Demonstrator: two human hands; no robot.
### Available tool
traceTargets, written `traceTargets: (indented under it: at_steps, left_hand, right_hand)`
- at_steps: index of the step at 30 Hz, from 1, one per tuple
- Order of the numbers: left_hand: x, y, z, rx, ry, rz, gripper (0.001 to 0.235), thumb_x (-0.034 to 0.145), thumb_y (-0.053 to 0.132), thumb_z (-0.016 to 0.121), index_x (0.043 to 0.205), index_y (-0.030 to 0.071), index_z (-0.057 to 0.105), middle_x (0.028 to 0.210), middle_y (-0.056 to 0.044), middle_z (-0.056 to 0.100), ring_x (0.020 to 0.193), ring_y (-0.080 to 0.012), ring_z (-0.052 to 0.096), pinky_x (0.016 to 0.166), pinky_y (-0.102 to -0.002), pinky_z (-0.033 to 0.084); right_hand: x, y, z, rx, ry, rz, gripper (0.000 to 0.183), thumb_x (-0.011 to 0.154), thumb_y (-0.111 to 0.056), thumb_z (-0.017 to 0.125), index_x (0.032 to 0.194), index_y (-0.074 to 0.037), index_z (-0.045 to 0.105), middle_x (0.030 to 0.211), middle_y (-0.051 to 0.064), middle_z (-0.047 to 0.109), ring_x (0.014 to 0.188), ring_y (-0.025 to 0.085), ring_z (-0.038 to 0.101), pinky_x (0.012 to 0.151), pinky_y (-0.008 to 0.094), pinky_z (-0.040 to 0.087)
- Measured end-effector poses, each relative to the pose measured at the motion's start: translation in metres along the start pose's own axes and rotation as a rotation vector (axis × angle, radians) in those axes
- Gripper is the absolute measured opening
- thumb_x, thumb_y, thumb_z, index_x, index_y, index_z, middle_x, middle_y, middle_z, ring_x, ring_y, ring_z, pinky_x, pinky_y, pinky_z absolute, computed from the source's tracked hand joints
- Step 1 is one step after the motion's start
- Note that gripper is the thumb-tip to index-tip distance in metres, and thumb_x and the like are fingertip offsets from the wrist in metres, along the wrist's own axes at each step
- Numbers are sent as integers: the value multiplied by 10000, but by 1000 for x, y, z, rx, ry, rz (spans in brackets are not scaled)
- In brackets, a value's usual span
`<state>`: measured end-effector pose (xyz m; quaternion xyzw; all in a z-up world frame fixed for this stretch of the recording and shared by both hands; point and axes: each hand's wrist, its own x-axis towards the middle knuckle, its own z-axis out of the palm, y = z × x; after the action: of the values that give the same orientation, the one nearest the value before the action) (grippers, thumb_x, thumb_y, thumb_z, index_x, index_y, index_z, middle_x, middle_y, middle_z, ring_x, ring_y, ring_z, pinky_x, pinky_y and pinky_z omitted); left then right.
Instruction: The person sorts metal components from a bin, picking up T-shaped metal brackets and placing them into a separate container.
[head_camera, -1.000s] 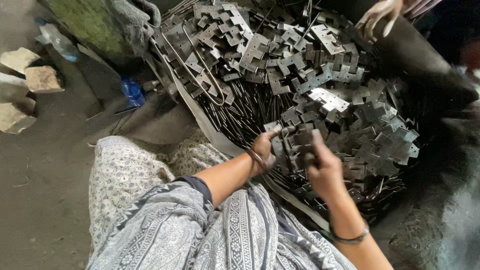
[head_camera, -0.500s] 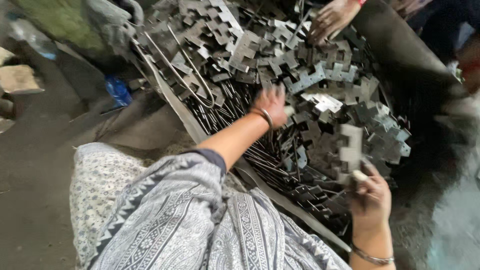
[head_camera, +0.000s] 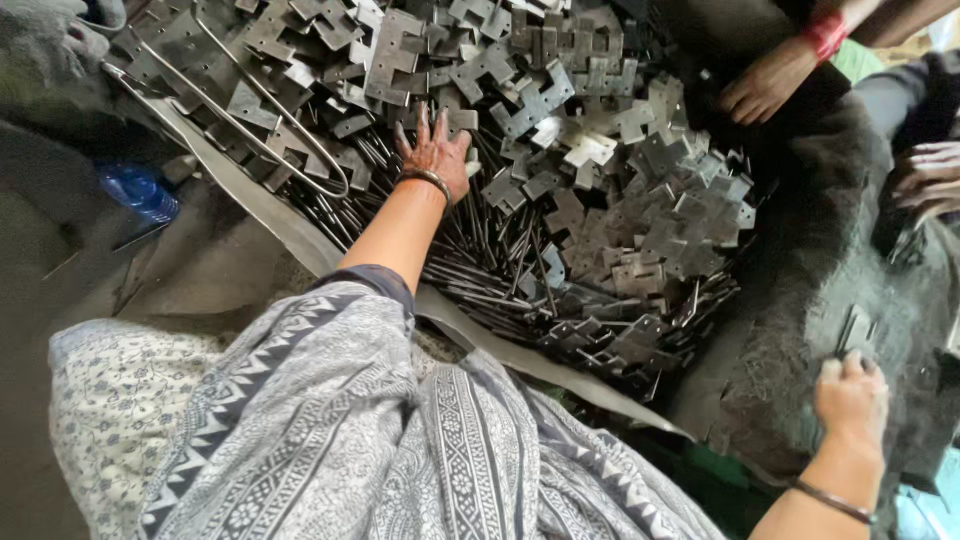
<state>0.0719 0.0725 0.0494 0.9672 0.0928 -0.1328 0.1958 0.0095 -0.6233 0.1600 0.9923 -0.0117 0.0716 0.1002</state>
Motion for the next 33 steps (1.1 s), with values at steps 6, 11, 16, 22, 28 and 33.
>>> traceTargets:
  at_steps: [6,11,16,22,28,33]
  left_hand:
    - [-40,17,3,68,-50,209,569,907,438,625,1338,66,597,1659,-177,192,1535,-430,-2,1198,-672,12]
    - [-82,17,47,-808,105,297,581,930,489,688,1251,5,701,1439,-188,559,1399,-457,346,1202,-607,260]
    - [-94,-17,56,-2445,80,41,394,1037,301,724,1241,-10,595,1194,-123,561,1029,-225,478,844,-288,419]
    - [-61,-56,6,-2583,346,118,326,860,264,747,1092,54,654,1019,-100,693,970,-273,657,928,-458,530]
    - [-70,-31,12,-686,171,-122,304,823,180,715,1121,133,681,1057,-79,728,962,-225,707,859,-367,575]
    - [-78,-9,51,291,-77,363,223,883,143,651,1099,133,707,1148,-96,691,1121,-288,626,942,-419,523]
  right_hand:
    - [2,-93,-77,-86,357,-192,353,968,-275,681,1205,-13,671,1312,200,621,1233,379,573,1101,448,497]
    - [35,-286,-81,386,148,-581,444,938,-223,787,1329,-34,696,1360,195,651,1259,393,606,1061,455,507]
    - [61,-423,-57,61,-69,-858,819,634,-238,838,1390,-64,574,1356,156,590,1297,345,526,992,515,464]
    - [75,-443,-36,-121,-254,-887,521,787,-204,735,1284,-101,617,1256,122,615,1255,336,554,971,520,462]
    - [62,-413,-56,31,-305,-972,372,932,-32,587,1286,-118,662,1203,132,639,1056,338,660,889,431,565]
    - [22,-375,-116,188,201,-1109,297,720,-98,709,1016,-118,719,1155,85,700,1087,350,726,842,512,548]
